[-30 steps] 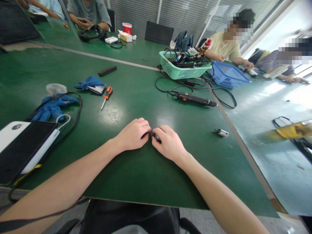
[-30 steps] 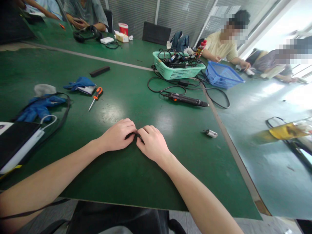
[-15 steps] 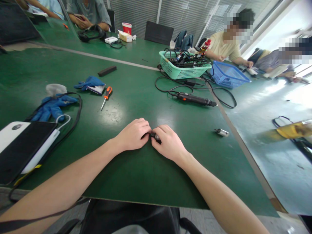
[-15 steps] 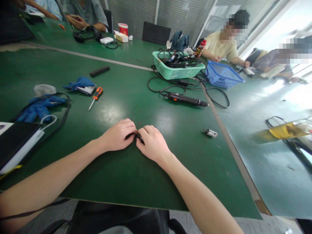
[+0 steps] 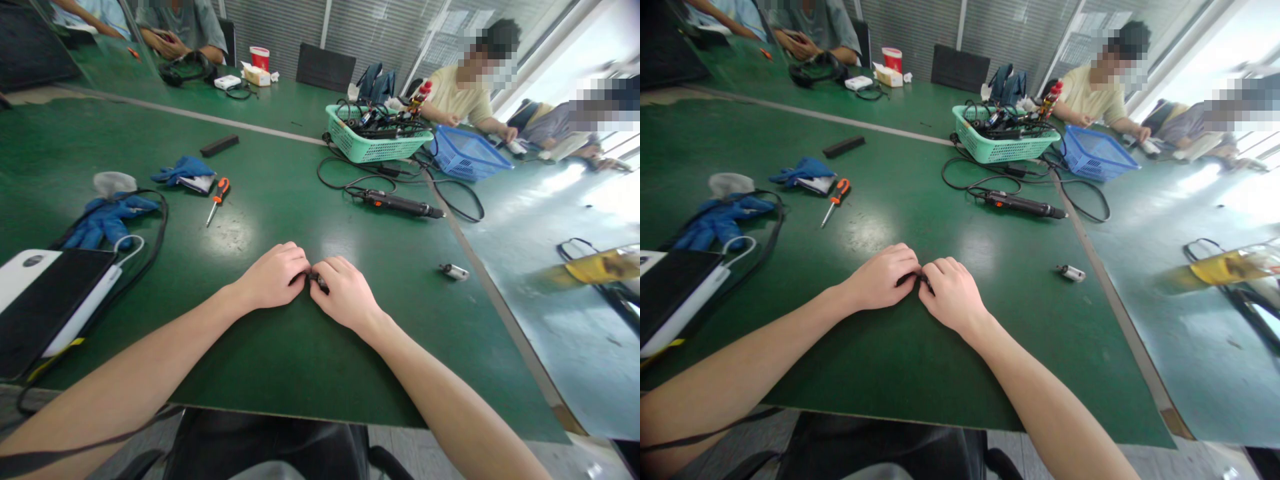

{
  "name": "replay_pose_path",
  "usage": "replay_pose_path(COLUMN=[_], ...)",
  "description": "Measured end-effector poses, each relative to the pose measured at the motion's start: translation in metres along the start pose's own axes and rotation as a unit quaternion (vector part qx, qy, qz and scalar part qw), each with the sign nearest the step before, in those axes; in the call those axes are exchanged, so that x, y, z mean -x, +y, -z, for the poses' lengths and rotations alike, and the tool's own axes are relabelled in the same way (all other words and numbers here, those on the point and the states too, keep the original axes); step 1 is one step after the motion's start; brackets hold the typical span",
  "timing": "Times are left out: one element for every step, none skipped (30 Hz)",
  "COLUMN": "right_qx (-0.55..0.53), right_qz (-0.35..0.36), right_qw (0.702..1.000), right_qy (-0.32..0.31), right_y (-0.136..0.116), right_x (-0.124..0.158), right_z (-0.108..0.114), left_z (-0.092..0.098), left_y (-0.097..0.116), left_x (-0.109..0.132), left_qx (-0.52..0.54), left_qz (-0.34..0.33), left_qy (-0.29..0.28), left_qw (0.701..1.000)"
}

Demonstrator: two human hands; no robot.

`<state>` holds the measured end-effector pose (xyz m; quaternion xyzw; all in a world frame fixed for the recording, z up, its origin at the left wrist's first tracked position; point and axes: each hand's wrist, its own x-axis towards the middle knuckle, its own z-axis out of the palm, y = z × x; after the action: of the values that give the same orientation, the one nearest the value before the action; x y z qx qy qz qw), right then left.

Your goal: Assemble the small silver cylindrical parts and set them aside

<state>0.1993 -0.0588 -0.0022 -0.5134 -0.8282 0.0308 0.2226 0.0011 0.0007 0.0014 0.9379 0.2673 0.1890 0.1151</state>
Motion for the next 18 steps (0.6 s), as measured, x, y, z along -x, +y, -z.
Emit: replay_pose_path(right_qx=[0.003, 0.006, 0.007, 0.007, 0.006, 0.004, 0.002, 0.001, 0.000, -0.001, -0.003, -0.006, -0.009, -0.011, -0.013, -0.015, -0.016, -0.017], right_qz=[0.001, 0.002, 0.002, 0.003, 0.003, 0.004, 0.004, 0.004, 0.004, 0.004, 0.004, 0.004, 0.004, 0.004, 0.004, 0.005, 0.005, 0.006], right_qw=[1.000, 1.000, 1.000, 1.000, 1.000, 1.000, 1.000, 1.000, 1.000, 1.000, 1.000, 1.000, 1.000, 1.000, 1.000, 1.000, 1.000, 1.000], right_qy=[0.001, 0.001, 0.001, 0.002, 0.002, 0.003, 0.004, 0.004, 0.004, 0.004, 0.003, 0.002, 0.001, 0.001, 0.000, 0.001, 0.001, 0.002], right_y=[-0.0001, -0.0001, -0.0001, 0.0000, 0.0001, 0.0002, 0.0003, 0.0003, 0.0003, 0.0003, 0.0003, 0.0003, 0.0003, 0.0004, 0.0005, 0.0006, 0.0006, 0.0007], right_x=[0.0000, 0.0000, 0.0001, 0.0002, 0.0003, 0.0003, 0.0004, 0.0004, 0.0004, 0.0004, 0.0004, 0.0004, 0.0003, 0.0003, 0.0002, 0.0002, 0.0001, 0.0001], right_z=[0.0002, 0.0003, 0.0003, 0.0002, 0.0001, 0.0000, -0.0001, -0.0002, -0.0002, -0.0002, -0.0001, -0.0001, -0.0001, -0.0001, -0.0001, -0.0002, -0.0003, -0.0003], left_z=[-0.0002, -0.0003, -0.0003, -0.0002, 0.0000, 0.0003, 0.0005, 0.0007, 0.0008, 0.0009, 0.0010, 0.0010, 0.0010, 0.0010, 0.0010, 0.0010, 0.0010, 0.0010], left_y=[-0.0001, -0.0001, 0.0000, 0.0001, 0.0002, 0.0002, 0.0003, 0.0003, 0.0002, 0.0002, 0.0003, 0.0003, 0.0004, 0.0006, 0.0008, 0.0009, 0.0010, 0.0010], left_x=[0.0001, 0.0002, 0.0002, 0.0002, 0.0001, -0.0001, -0.0003, -0.0004, -0.0006, -0.0006, -0.0007, -0.0007, -0.0007, -0.0007, -0.0007, -0.0007, -0.0007, -0.0006], left_qx=[0.000, 0.001, 0.003, 0.005, 0.006, 0.008, 0.009, 0.009, 0.009, 0.009, 0.008, 0.007, 0.006, 0.005, 0.004, 0.003, 0.003, 0.003], left_qz=[0.000, 0.001, 0.001, 0.002, 0.002, 0.002, 0.002, 0.002, 0.001, 0.001, 0.001, 0.002, 0.003, 0.003, 0.004, 0.004, 0.004, 0.003], left_qy=[0.001, 0.002, 0.003, 0.003, 0.003, 0.002, 0.002, 0.003, 0.003, 0.003, 0.002, 0.002, 0.001, 0.001, 0.002, 0.002, 0.001, 0.001], left_qw=[1.000, 1.000, 1.000, 1.000, 1.000, 1.000, 1.000, 1.000, 1.000, 1.000, 1.000, 1.000, 1.000, 1.000, 1.000, 1.000, 1.000, 1.000])
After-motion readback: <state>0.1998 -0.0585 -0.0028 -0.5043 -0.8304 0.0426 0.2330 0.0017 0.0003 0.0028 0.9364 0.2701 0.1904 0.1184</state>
